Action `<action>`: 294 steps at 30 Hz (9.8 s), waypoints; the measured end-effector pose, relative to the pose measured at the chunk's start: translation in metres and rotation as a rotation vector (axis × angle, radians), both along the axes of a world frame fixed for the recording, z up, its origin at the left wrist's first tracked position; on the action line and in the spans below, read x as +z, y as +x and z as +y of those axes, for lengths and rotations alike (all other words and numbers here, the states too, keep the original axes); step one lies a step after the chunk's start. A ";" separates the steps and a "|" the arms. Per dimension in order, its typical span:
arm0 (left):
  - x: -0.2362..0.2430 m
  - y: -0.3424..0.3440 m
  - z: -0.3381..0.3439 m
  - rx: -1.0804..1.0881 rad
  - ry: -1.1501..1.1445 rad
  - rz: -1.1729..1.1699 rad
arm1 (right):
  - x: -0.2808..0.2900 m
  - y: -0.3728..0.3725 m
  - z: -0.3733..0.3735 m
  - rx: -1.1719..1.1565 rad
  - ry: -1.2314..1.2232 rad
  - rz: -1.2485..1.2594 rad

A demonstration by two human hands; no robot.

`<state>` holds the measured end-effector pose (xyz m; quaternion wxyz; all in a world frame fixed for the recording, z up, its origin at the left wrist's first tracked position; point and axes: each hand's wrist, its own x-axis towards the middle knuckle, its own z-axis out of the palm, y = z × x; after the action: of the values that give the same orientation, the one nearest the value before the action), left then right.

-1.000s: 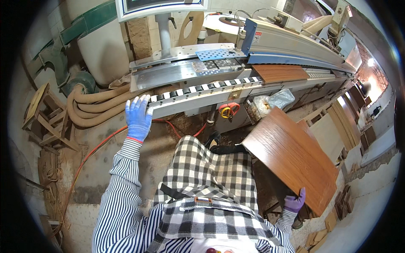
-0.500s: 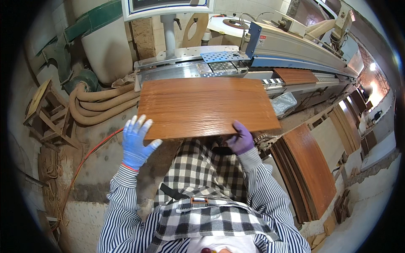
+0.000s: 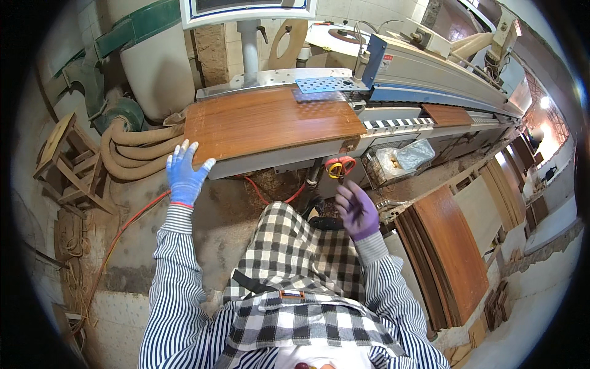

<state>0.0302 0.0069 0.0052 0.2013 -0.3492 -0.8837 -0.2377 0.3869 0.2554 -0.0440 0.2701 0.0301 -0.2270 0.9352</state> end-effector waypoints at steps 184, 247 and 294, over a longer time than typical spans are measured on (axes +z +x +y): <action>-0.001 -0.012 -0.016 -0.070 0.150 -0.129 | -0.065 0.089 -0.075 -0.781 1.322 -1.233; -0.013 0.034 0.098 -0.352 0.058 0.197 | -0.071 0.381 -0.077 -1.421 -0.360 -0.860; 0.011 -0.003 0.030 -0.101 -0.111 0.031 | 0.002 0.245 0.028 -1.209 1.802 -2.313</action>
<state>0.0269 0.0365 0.0161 0.1832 -0.4076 -0.8736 -0.1927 0.6323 0.2832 -0.0418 -0.1698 0.6155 0.7364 0.2237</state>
